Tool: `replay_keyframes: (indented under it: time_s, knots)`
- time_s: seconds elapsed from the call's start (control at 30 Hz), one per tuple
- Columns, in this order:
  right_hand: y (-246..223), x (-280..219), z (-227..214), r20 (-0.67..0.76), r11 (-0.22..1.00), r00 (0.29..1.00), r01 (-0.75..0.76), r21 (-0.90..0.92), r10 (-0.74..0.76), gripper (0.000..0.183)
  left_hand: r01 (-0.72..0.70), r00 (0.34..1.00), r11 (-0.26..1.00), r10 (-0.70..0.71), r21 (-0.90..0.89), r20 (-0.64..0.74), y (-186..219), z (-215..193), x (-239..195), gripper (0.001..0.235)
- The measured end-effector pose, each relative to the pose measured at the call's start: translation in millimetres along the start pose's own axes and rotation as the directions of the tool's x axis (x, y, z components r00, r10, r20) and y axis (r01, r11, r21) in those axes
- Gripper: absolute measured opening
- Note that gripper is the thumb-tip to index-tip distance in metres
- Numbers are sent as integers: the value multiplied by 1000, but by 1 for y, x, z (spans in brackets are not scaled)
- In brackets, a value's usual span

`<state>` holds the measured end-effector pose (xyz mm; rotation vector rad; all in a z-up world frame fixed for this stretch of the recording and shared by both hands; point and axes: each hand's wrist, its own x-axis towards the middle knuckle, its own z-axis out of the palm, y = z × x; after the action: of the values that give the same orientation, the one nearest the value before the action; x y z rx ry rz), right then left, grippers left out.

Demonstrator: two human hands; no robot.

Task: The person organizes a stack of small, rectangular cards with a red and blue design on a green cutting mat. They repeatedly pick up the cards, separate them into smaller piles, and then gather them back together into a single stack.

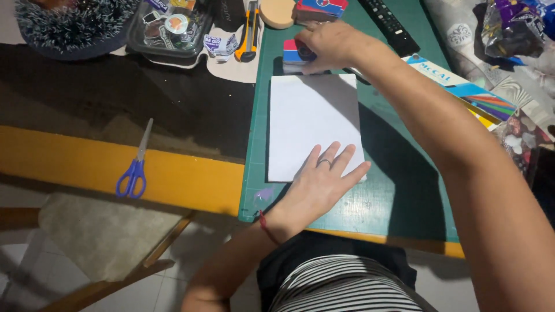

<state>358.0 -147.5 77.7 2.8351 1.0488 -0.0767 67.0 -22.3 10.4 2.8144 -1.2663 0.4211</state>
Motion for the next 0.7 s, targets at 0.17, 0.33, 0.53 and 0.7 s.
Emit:
replay_keyframes:
  time_s: [0.17, 0.33, 0.53, 0.7]
  knots:
    - [5, -3, 10, -108, 997, 991, 79, -17, -80, 53, 10, 1000, 1000, -10, 26, 13, 3, 5, 1, 64]
    - [13, -8, 19, -224, 988, 962, 152, -27, -154, 59, -3, 999, 1000, 3, -5, 49, 2, -2, 2, 66]
    - [20, -16, 16, -275, 990, 951, 140, -13, -139, 68, 11, 999, 1000, -11, -7, 48, 1, -2, 2, 70]
    - [16, -32, 3, -348, 982, 921, 188, 12, -172, 74, 7, 999, 998, -4, -59, 47, 1, -1, 4, 73]
